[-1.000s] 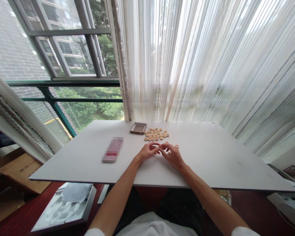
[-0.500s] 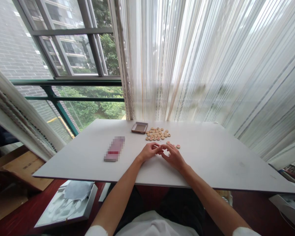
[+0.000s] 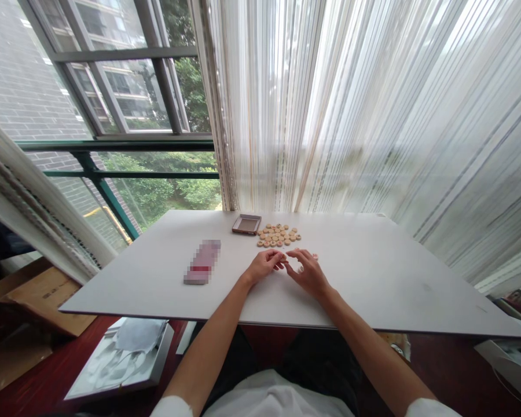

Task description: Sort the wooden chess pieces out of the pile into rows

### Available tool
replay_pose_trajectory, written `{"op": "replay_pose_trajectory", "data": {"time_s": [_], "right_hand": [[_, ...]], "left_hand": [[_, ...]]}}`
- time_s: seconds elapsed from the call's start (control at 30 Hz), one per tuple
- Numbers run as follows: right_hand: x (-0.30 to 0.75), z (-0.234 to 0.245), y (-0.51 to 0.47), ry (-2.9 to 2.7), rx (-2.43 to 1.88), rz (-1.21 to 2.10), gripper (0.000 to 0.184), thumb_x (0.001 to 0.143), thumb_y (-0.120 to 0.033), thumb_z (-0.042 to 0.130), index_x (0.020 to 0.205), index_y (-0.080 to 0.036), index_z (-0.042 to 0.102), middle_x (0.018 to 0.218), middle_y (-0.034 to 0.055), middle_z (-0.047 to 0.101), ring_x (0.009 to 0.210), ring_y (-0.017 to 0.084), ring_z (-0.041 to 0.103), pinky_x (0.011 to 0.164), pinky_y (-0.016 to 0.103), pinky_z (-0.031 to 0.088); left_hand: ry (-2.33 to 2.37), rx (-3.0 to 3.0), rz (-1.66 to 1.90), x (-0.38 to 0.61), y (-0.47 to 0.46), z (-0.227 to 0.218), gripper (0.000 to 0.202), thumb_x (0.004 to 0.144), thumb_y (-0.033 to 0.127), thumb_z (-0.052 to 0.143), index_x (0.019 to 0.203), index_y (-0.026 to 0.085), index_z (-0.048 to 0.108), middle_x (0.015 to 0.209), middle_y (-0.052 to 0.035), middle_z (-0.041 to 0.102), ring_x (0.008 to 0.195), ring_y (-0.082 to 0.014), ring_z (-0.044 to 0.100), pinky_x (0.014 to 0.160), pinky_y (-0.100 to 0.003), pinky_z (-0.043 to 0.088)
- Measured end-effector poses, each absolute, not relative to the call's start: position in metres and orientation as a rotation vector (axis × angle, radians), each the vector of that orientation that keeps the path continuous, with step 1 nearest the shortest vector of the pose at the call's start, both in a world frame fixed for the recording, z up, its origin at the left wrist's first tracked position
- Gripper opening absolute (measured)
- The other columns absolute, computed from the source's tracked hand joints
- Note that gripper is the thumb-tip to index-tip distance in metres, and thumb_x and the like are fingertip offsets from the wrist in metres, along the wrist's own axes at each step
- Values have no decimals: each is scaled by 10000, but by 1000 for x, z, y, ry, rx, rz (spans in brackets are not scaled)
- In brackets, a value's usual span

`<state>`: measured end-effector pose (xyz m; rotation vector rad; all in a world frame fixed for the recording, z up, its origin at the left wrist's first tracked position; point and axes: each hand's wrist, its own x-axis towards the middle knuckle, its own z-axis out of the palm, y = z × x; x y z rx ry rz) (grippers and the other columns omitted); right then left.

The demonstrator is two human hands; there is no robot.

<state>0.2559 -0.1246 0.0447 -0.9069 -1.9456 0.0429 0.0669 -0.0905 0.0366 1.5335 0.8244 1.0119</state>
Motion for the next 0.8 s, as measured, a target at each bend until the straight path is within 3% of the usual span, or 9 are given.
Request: {"op": "replay_pose_trajectory", "data": {"time_s": [0.23, 0.57, 0.8], "right_hand": [[252, 44, -125, -2017, -876, 35, 212, 880, -241, 624, 1090, -270, 626, 998, 69, 656, 996, 253, 610, 944, 451, 498], [251, 37, -119, -1941, -903, 71, 168, 877, -203, 606, 1031, -262, 633, 944, 58, 654, 925, 228, 619, 858, 405, 529], [251, 38, -121, -1925, -914, 100, 189, 892, -194, 568, 1060, -255, 627, 950, 61, 654, 918, 224, 622, 861, 408, 530]], "left_hand": [[790, 1546, 941, 66, -91, 38, 449, 845, 497, 638, 1089, 121, 653, 997, -135, 724, 857, -197, 694, 704, -260, 495], [745, 1495, 900, 65, -87, 31, 487, 818, 422, 695, 1209, 153, 586, 1049, -136, 709, 911, -212, 694, 693, -258, 492], [721, 1542, 924, 65, -89, 32, 498, 826, 458, 682, 1195, 148, 559, 1017, -144, 715, 857, -192, 695, 681, -257, 495]]}}
